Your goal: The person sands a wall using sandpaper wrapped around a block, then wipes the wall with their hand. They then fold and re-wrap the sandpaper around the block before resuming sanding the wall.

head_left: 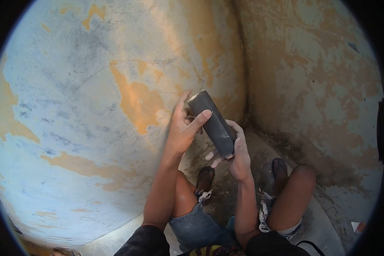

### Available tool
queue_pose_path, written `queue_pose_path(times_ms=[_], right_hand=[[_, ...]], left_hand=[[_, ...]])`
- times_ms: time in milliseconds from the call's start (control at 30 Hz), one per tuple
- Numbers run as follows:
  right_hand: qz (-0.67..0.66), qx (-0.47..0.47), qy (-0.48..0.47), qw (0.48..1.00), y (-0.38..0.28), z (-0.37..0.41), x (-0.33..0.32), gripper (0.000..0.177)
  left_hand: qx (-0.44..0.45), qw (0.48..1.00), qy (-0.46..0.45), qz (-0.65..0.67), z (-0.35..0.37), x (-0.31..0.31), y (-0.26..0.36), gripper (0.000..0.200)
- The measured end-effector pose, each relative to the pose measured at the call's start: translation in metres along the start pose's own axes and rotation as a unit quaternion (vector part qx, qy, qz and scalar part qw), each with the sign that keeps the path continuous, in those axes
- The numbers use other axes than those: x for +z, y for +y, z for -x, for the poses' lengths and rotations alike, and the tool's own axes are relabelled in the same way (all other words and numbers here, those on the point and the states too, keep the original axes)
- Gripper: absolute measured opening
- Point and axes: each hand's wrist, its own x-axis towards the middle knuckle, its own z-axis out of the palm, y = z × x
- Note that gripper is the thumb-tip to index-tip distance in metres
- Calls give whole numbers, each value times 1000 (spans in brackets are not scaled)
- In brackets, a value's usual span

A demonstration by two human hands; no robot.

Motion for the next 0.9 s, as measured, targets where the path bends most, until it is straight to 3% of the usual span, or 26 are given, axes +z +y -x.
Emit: queue_pose_path(times_ms=[67, 100, 200, 267, 367, 533, 667, 700, 733, 900], right_hand=[[154, -48, 47, 986, 8, -2, 3, 70], [150, -47, 44, 987, 18, -5, -4, 70], [356, -197, 65, 911, 27, -9, -14, 65], [177, -82, 87, 977, 15, -2, -10, 58], [109, -81, 162, 977, 4, -6, -4, 52], [144, -126, 220, 956, 12, -8, -11, 47], [168, -103, 183, 963, 13, 7, -13, 48], [195, -147, 180, 953, 19, 1, -19, 50], [221, -190, 178, 940, 25, -6, -26, 52], [319, -227, 163, 906, 15, -7, -15, 67]], left_hand=[[7, 999, 0, -37, -2, 0, -10, 79], [10, 997, 7, -71, 0, 0, -12, 80], [-23, 994, 1, -108, 3, 4, -6, 62], [-47, 995, -2, -93, 3, 3, -5, 50], [-64, 996, -40, -38, 2, -1, -6, 40], [76, 996, -4, -51, 1, 16, -27, 37], [17, 996, -65, -54, 12, 16, -8, 44], [0, 996, -84, -35, 7, 12, -9, 46], [10, 997, -77, -4, 4, 11, -17, 46], [34, 998, -41, 40, 6, 18, -8, 42]])
